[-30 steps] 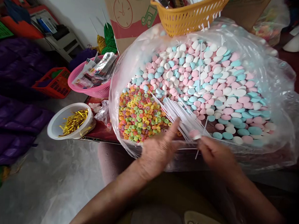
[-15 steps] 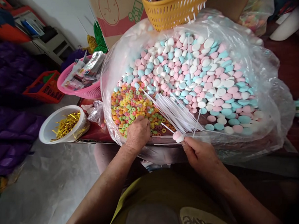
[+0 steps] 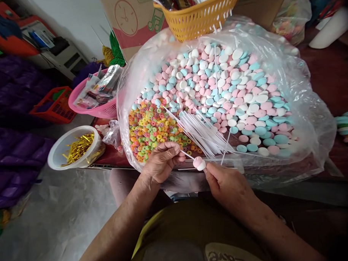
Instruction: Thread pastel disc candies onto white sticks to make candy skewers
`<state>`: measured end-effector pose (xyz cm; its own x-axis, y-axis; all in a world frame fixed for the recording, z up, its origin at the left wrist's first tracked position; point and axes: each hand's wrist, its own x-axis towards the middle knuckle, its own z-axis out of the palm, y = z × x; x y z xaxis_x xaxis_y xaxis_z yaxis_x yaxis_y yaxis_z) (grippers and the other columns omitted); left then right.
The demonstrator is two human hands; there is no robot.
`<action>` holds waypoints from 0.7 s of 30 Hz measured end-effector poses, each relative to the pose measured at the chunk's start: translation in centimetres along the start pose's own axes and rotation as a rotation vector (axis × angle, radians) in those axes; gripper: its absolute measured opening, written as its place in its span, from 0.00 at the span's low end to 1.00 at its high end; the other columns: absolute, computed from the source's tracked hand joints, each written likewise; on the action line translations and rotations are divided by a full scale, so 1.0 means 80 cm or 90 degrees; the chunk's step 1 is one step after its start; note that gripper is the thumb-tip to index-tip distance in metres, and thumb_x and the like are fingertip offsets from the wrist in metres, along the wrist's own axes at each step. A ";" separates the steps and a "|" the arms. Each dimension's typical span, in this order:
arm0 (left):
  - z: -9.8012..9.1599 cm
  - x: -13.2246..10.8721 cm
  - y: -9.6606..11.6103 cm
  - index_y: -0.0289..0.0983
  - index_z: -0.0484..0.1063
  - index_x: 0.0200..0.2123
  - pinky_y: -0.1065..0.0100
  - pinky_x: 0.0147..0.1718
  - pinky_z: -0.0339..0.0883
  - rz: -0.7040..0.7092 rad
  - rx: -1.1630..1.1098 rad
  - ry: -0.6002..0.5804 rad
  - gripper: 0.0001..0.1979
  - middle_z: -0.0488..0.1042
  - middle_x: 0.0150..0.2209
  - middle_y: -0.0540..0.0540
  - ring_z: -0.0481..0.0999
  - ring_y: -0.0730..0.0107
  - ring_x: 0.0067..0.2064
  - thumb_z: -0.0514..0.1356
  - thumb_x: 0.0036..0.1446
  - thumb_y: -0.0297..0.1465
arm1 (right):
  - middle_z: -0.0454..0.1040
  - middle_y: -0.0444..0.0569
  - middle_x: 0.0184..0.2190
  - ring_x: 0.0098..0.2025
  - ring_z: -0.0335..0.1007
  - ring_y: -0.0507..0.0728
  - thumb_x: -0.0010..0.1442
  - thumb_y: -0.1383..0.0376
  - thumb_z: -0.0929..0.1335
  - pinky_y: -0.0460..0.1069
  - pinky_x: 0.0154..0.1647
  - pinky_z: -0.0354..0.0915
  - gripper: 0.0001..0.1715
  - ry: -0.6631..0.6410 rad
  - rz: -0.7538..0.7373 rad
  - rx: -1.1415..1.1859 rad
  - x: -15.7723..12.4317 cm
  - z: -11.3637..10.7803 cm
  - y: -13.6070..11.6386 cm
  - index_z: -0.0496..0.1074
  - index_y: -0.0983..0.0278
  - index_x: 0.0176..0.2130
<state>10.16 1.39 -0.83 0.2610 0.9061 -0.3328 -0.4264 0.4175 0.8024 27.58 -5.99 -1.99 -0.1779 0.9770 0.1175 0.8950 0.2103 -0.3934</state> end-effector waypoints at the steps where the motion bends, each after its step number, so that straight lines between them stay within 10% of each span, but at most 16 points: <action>1: 0.002 0.000 -0.004 0.34 0.72 0.24 0.72 0.24 0.68 0.023 0.018 0.009 0.10 0.71 0.21 0.52 0.72 0.76 0.23 0.69 0.38 0.30 | 0.69 0.46 0.20 0.20 0.62 0.52 0.59 0.68 0.59 0.48 0.22 0.43 0.13 0.004 0.009 -0.031 -0.002 -0.001 -0.002 0.65 0.64 0.25; 7: 0.017 -0.006 -0.039 0.36 0.73 0.22 0.73 0.33 0.67 0.360 0.262 0.176 0.06 0.70 0.28 0.52 0.71 0.77 0.31 0.68 0.40 0.26 | 0.71 0.47 0.19 0.18 0.65 0.53 0.56 0.73 0.60 0.47 0.20 0.41 0.10 0.028 0.020 -0.137 -0.004 0.001 -0.016 0.68 0.65 0.28; 12: 0.008 -0.001 -0.036 0.38 0.73 0.34 0.67 0.37 0.69 0.299 0.318 0.125 0.06 0.73 0.34 0.48 0.73 0.72 0.35 0.60 0.52 0.32 | 0.67 0.45 0.19 0.20 0.62 0.50 0.60 0.69 0.58 0.45 0.23 0.52 0.15 0.116 0.001 0.081 0.003 0.015 0.006 0.62 0.64 0.23; 18: 0.006 0.026 -0.018 0.38 0.75 0.31 0.65 0.37 0.68 0.326 0.934 0.059 0.06 0.74 0.35 0.44 0.73 0.66 0.35 0.58 0.51 0.27 | 0.57 0.40 0.15 0.17 0.52 0.48 0.62 0.61 0.58 0.44 0.20 0.49 0.20 0.067 0.026 0.188 -0.004 0.006 0.032 0.54 0.62 0.20; 21: -0.001 0.034 -0.016 0.37 0.74 0.28 0.68 0.35 0.68 0.324 0.901 0.051 0.07 0.74 0.32 0.46 0.73 0.69 0.33 0.56 0.54 0.28 | 0.58 0.40 0.15 0.18 0.51 0.48 0.62 0.61 0.58 0.44 0.21 0.48 0.19 0.072 0.050 0.153 -0.011 0.002 0.034 0.54 0.62 0.20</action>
<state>11.35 3.35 -2.76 0.2796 0.9508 0.1330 0.7221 -0.2996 0.6235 30.12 -6.28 -3.28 -0.0533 0.9834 0.1733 0.7793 0.1495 -0.6086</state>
